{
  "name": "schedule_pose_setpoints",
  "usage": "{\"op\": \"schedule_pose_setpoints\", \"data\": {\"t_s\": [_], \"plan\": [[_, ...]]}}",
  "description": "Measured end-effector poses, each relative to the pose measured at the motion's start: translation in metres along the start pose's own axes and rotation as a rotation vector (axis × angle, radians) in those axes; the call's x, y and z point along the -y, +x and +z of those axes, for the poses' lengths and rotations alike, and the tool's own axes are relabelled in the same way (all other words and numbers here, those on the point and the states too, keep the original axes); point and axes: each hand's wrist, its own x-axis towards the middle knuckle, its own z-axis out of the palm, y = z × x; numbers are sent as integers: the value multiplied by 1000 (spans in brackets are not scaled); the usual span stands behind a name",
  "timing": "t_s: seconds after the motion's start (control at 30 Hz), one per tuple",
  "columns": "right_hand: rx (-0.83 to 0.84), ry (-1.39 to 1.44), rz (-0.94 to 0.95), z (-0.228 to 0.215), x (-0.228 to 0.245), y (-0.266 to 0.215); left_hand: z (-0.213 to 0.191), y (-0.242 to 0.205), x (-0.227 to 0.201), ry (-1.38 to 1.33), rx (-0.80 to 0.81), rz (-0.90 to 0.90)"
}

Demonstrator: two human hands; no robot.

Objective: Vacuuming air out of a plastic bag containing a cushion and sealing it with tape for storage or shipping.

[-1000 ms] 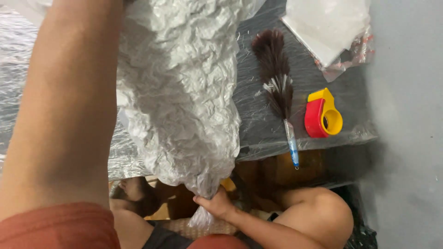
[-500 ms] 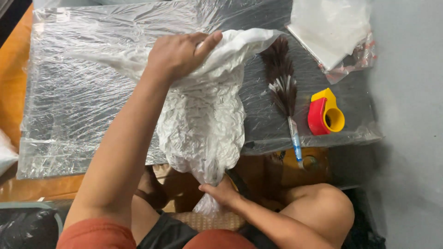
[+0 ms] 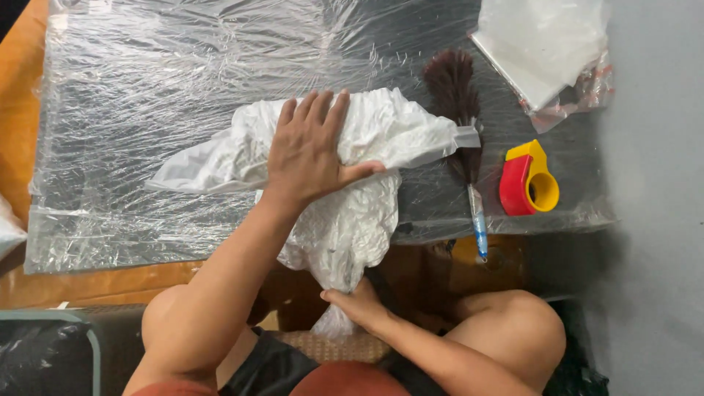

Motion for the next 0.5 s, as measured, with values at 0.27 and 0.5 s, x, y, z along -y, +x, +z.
{"op": "schedule_pose_setpoints", "data": {"t_s": [0.27,0.5], "plan": [[-4,-39,-14,2,-13,9,12,-23,10,-121,180,-13],[-2,-70,-101,-1,-20,11,40,-12,17,26,49,-11]]}}
